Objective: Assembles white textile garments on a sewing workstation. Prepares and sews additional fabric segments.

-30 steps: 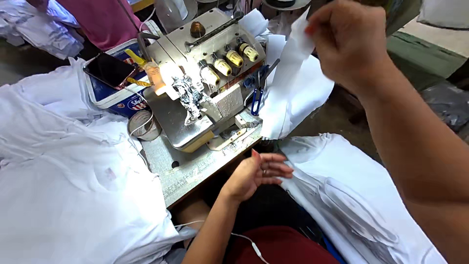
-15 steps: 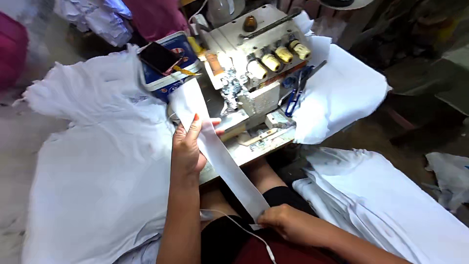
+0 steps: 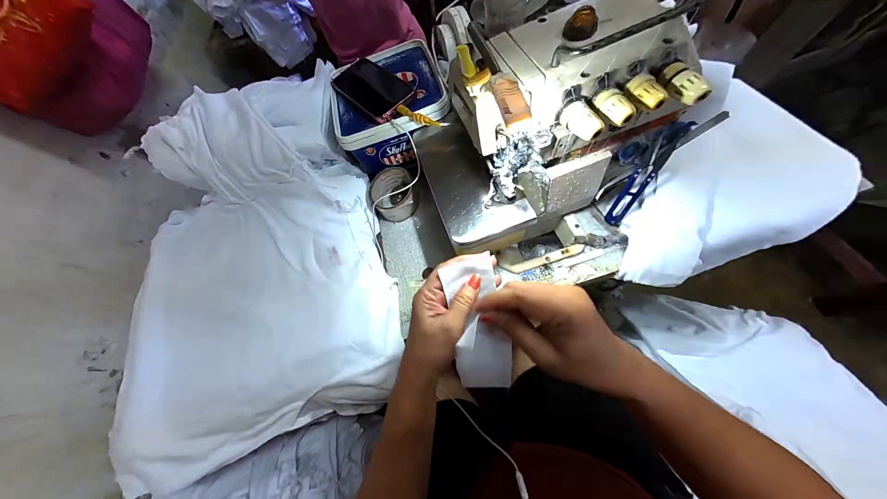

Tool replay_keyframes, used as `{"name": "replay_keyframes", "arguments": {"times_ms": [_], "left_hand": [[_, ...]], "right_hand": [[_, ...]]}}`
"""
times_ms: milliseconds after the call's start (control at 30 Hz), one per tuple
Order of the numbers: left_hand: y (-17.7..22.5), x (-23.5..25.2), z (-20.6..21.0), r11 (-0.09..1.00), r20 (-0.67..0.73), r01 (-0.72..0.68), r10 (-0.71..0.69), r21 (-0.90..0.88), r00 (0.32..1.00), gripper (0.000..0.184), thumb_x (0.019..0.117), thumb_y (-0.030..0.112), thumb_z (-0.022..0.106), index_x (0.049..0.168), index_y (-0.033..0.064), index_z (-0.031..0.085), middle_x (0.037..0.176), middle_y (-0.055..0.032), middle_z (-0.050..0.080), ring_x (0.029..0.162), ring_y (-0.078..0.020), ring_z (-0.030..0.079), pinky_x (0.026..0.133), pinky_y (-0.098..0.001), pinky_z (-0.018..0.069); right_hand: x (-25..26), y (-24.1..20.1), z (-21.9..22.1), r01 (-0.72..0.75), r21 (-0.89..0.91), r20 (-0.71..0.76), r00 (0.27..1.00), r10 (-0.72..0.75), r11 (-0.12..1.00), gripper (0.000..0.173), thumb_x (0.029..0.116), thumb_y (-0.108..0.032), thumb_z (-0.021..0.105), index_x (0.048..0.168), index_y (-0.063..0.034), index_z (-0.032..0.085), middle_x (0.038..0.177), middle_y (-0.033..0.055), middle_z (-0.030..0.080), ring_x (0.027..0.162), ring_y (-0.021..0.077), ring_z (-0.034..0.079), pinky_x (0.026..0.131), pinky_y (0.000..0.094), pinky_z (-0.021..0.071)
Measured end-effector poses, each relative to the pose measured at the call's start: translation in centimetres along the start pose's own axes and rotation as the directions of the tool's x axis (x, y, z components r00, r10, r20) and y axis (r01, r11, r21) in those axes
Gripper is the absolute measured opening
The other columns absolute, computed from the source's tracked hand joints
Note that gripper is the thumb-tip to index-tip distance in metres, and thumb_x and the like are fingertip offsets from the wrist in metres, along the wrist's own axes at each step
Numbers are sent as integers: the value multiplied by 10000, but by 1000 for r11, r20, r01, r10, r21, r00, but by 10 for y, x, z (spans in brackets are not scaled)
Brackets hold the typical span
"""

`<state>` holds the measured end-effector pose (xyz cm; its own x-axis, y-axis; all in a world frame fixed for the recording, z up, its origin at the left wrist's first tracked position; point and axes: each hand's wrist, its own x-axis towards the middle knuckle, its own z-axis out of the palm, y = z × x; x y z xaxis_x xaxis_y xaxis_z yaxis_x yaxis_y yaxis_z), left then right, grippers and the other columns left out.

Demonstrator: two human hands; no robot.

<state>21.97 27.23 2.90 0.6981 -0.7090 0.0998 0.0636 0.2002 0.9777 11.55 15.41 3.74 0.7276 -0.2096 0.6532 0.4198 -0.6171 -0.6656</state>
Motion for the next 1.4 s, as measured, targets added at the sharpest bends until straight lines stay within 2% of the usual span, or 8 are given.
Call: {"name": "replay_keyframes", "arguments": {"times_ms": [300, 433, 533, 733, 800, 933, 1100, 1400], "left_hand": [[-16, -6, -10, 997, 125, 7, 3, -73, 992, 324, 1041, 24, 333, 1124, 2, 645, 1024, 69, 731, 993, -6, 680, 931, -262, 561], [-19, -5, -17, 998, 213, -18, 30, -56, 977, 342, 1090, 302, 455, 1180, 43, 659, 1076, 95, 738, 1041, 10, 673, 962, -257, 547], [-20, 0, -16, 997, 213, -67, 58, 34, 975, 240, 1066, 66, 425, 1087, -1, 654, 991, 66, 725, 955, 9, 677, 906, -247, 563], [1, 24, -23, 987, 332, 17, -69, 158, 941, 198, 1041, 25, 467, 1072, 12, 662, 935, 86, 710, 884, 34, 667, 847, -204, 563], [10, 37, -18, 960, 288, 21, -105, 280, 952, 127, 988, 18, 578, 1112, 17, 606, 815, 73, 691, 741, 28, 661, 722, -183, 565], [18, 69, -3, 742, 193, -143, 19, 655, 981, 402, 956, 135, 701, 1301, 18, 530, 635, 41, 512, 513, -13, 455, 516, -175, 415], [24, 95, 19, 487, 170, -140, -18, 862, 985, 395, 989, 174, 669, 1337, 50, 530, 635, -45, 495, 519, -174, 473, 519, -354, 437], [24, 108, 25, 485, 132, -116, 0, 867, 991, 413, 996, 157, 659, 1370, 63, 510, 658, -85, 508, 550, -225, 490, 538, -397, 442]], "right_hand": [[-7, 27, 8, -163, 11, -96, 982, 163, 987, 162, 947, -78, 640, 958, 45, 746, 863, 56, 732, 757, -82, 615, 734, 59, 490], [-10, 31, 13, -167, 29, -132, 977, 169, 986, 156, 946, -73, 643, 946, 55, 733, 840, 58, 724, 736, -77, 613, 711, 63, 493], [-13, 35, 19, -164, -18, -197, 968, 158, 986, 164, 940, -100, 660, 972, 43, 734, 835, 61, 716, 732, -54, 614, 706, 76, 497], [-14, 48, 22, -93, -143, -308, 950, 45, 985, 126, 960, -138, 675, 948, -38, 751, 948, 76, 591, 889, 37, 558, 791, 123, 455], [-11, 48, 22, -152, -139, -389, 917, 87, 978, 125, 959, -102, 641, 934, 9, 694, 897, 70, 655, 813, 2, 597, 743, 107, 488], [-6, 49, 25, -301, 28, -560, 785, 264, 953, 104, 957, -43, 614, 1025, 36, 607, 814, -21, 662, 682, -93, 586, 656, 79, 508], [5, 60, 21, -424, 284, -582, 636, 507, 860, 167, 938, 15, 648, 1051, -58, 549, 729, -98, 653, 593, -65, 606, 570, 117, 525], [20, 65, 17, -493, 405, -566, 526, 634, 770, 189, 944, 42, 649, 1075, -41, 542, 619, -80, 610, 508, -20, 600, 505, 151, 528]]}}
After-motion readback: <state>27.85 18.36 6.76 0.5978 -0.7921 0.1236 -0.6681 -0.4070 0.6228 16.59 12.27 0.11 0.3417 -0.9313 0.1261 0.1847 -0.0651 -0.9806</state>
